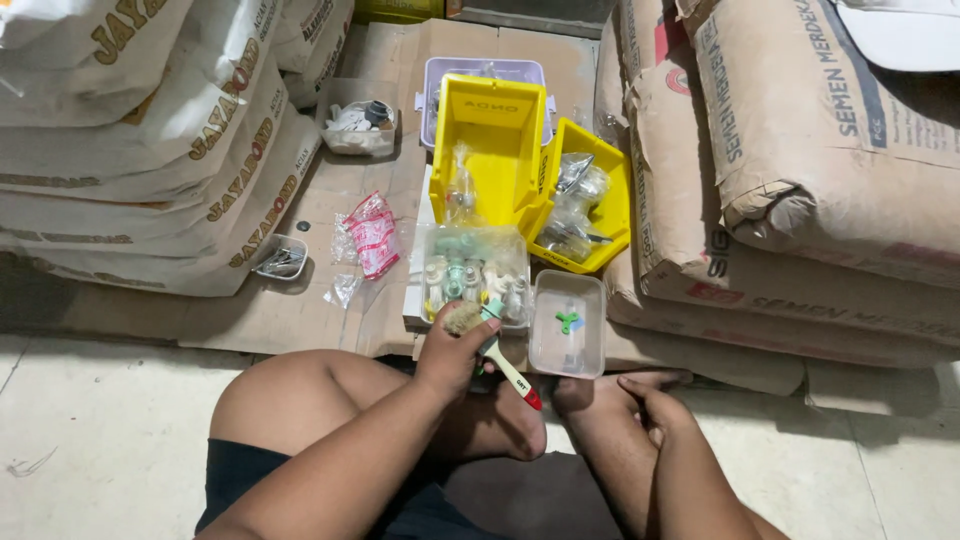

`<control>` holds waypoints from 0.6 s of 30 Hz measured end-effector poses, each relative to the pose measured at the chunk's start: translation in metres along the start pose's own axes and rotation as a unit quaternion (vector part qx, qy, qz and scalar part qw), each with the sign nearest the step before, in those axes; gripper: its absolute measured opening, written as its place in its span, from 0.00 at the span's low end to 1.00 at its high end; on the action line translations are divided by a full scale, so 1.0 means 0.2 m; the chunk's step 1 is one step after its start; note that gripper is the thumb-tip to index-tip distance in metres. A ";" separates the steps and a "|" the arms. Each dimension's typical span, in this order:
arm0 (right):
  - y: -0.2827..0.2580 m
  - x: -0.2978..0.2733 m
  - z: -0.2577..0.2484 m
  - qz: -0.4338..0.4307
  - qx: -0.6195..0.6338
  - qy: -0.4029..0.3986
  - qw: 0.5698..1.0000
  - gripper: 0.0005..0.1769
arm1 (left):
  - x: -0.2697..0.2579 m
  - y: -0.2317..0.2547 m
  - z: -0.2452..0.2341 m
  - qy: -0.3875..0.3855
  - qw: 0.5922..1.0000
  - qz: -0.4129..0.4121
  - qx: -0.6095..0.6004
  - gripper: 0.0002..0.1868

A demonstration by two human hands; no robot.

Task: Sorting small plastic components and placing them into bags and storage bins

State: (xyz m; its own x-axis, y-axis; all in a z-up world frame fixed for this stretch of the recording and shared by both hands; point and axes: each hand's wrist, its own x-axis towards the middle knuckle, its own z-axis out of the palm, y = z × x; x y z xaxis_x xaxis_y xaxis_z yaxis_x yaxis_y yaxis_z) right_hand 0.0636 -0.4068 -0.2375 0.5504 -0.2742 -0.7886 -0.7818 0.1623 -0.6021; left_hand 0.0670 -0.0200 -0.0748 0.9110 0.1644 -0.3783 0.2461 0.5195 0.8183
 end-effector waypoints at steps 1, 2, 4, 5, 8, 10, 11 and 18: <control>-0.01 -0.02 0.02 0.000 0.000 0.000 1.000 0.43 | 0.01 0.00 0.00 0.000 1.000 0.000 0.000 0.23; -0.02 -0.04 0.03 -0.002 0.006 0.004 1.000 0.42 | 0.01 -0.01 0.00 -0.005 1.000 0.004 -0.004 0.23; -0.01 -0.05 0.02 0.000 0.012 0.011 1.000 0.41 | 0.01 -0.02 0.00 -0.009 1.000 0.003 -0.007 0.23; -0.01 -0.02 0.01 -0.013 0.002 0.019 1.000 0.43 | 0.01 -0.02 0.01 -0.014 1.000 0.006 -0.007 0.23; -0.01 0.00 0.00 -0.021 -0.013 0.024 0.999 0.46 | 0.03 -0.02 0.00 -0.021 1.000 0.010 -0.005 0.23; -0.01 -0.02 0.01 -0.012 -0.021 0.022 0.999 0.48 | 0.02 -0.01 -0.01 -0.021 1.000 0.008 -0.005 0.24; -0.02 -0.05 0.01 -0.010 -0.021 0.024 0.999 0.48 | 0.00 0.01 -0.01 -0.017 1.000 0.008 -0.006 0.24; -0.01 0.01 -0.01 -0.033 0.002 0.042 0.999 0.49 | -0.01 0.03 0.00 -0.023 1.000 0.008 -0.011 0.23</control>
State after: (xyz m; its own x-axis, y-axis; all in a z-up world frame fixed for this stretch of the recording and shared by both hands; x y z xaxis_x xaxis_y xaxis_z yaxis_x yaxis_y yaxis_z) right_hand 0.0646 -0.4099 -0.2377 0.5738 -0.3632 -0.7341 -0.7435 0.1449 -0.6528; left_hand 0.0664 -0.0178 -0.0682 0.9288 0.1347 -0.3452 0.2249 0.5354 0.8141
